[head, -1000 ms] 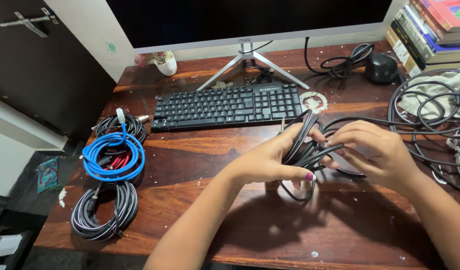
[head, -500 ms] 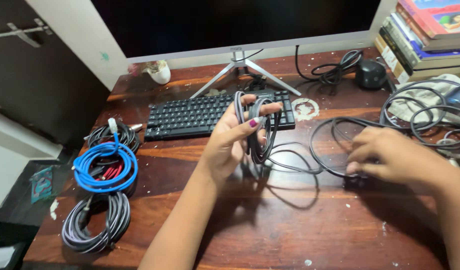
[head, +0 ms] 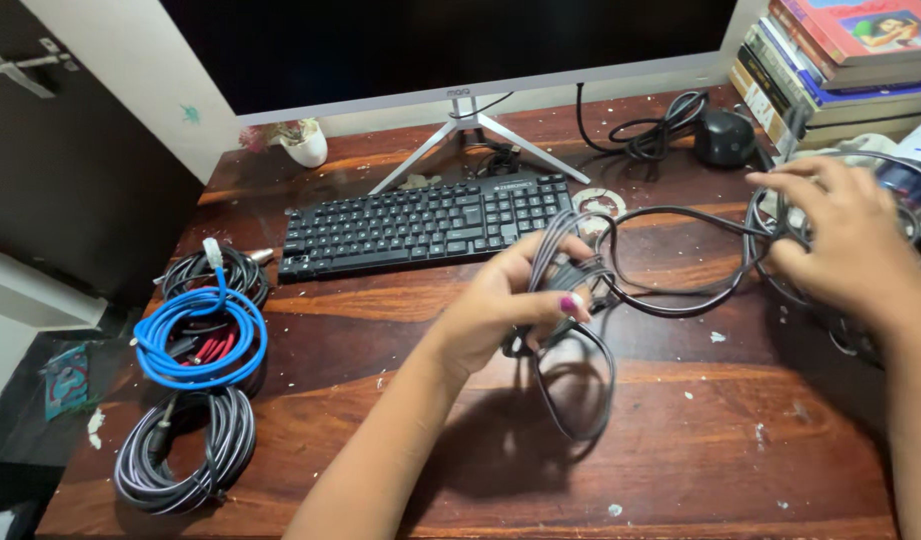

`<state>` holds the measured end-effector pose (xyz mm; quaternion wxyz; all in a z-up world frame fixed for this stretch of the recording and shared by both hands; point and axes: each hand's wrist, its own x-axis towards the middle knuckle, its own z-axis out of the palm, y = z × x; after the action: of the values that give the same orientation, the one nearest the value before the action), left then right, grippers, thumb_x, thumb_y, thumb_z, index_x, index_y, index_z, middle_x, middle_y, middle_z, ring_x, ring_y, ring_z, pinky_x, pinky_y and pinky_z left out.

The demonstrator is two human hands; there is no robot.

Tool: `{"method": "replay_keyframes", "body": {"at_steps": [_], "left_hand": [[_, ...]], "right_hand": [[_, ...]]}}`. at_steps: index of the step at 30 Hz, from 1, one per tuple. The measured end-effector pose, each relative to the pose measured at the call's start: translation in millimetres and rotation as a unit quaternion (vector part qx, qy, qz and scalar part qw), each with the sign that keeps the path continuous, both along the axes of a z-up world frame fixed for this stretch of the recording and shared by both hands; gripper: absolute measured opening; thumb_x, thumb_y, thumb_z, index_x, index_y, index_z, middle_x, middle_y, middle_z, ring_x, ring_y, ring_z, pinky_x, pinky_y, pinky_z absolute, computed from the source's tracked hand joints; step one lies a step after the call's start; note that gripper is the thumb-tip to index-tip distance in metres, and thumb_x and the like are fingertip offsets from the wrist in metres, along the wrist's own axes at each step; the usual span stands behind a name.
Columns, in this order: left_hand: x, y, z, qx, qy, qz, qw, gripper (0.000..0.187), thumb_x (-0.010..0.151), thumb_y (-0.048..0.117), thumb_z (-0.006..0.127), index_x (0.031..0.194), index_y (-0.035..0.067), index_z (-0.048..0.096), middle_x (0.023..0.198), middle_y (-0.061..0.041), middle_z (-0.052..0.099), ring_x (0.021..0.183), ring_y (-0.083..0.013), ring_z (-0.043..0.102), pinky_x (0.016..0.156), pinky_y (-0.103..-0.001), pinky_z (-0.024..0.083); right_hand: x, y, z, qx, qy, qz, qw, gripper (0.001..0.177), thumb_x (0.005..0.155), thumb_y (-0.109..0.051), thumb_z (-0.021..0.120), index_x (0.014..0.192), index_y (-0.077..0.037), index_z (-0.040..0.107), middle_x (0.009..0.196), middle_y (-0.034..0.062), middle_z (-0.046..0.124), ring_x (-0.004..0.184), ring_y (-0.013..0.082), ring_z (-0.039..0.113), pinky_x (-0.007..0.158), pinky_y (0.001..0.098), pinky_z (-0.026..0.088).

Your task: The person coils a blue cable into a neat loop and places it on the desk. Then the person picks up a black cable, untangles it, and begins coiling it as well. The task involves organizing multiple cables on a cluttered desk.

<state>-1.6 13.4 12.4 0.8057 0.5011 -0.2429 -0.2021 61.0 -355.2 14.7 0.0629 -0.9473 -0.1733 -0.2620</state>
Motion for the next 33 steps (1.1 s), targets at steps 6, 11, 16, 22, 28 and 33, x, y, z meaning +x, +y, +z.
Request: {"method": "replay_keyframes", "body": {"at_steps": [6,11,16,22,28,33], "left_hand": [[-4,-15,-4,0.043,-0.039,-0.112,0.992,0.04,0.096,0.01,0.075,0.133,0.005,0.06,0.111,-0.001,0.069,0.096,-0.0095,0.068,0.081,-0.023,0.054],[-4,-18,-14,0.136,-0.04,-0.126,0.982,0.037,0.098,0.014,0.072,0.132,0.003,0.062,0.102,-0.007,0.074,0.083,-0.007,0.065,0.058,-0.019,0.043],[-1,-23,-12,0.131,0.013,-0.088,0.987,0.043,0.096,0.015,0.073,0.135,0.002,0.063,0.107,-0.007,0.074,0.082,-0.0053,0.063,0.063,-0.021,0.051],[1,-14,-4,0.068,0.009,-0.051,0.996,0.056,0.087,0.008,0.076,0.139,0.002,0.056,0.12,-0.006,0.072,0.095,-0.0058,0.067,0.081,-0.025,0.056],[12,-8,-10,0.011,0.025,0.075,0.997,0.047,0.093,0.01,0.071,0.136,-0.002,0.059,0.118,-0.014,0.073,0.083,-0.0098,0.065,0.08,-0.026,0.056],[22,7,-15,-0.097,0.054,0.114,0.987,0.039,0.095,0.004,0.067,0.133,-0.002,0.06,0.113,-0.015,0.072,0.076,-0.0091,0.061,0.071,-0.023,0.053]], "right_hand": [[-41,89,4,0.222,0.044,0.313,0.922,0.05,0.085,-0.017,0.064,0.133,-0.003,0.059,0.134,0.0148,0.058,0.125,0.0346,0.052,0.108,0.0455,0.038],[-52,101,8,0.187,0.019,0.343,0.92,0.032,0.085,-0.011,0.072,0.116,-0.008,0.07,0.11,0.0066,0.071,0.107,0.0284,0.063,0.094,0.0404,0.05],[-56,97,10,0.137,-0.084,0.364,0.918,0.031,0.078,-0.009,0.08,0.108,-0.006,0.072,0.1,0.0081,0.07,0.09,0.0263,0.066,0.08,0.0382,0.053],[-65,99,15,0.14,-0.065,0.4,0.904,0.035,0.073,-0.015,0.084,0.106,-0.008,0.077,0.081,0.0018,0.063,0.073,0.0216,0.063,0.068,0.0373,0.05],[-61,92,10,0.045,0.28,0.4,0.871,0.018,0.076,-0.023,0.083,0.091,-0.014,0.08,0.076,0.0049,0.061,0.073,0.0248,0.061,0.066,0.0396,0.05],[-35,66,-7,-0.038,0.224,0.359,0.905,0.015,0.072,-0.026,0.081,0.084,-0.018,0.078,0.083,-0.001,0.068,0.087,0.0236,0.063,0.083,0.0435,0.048]]}}
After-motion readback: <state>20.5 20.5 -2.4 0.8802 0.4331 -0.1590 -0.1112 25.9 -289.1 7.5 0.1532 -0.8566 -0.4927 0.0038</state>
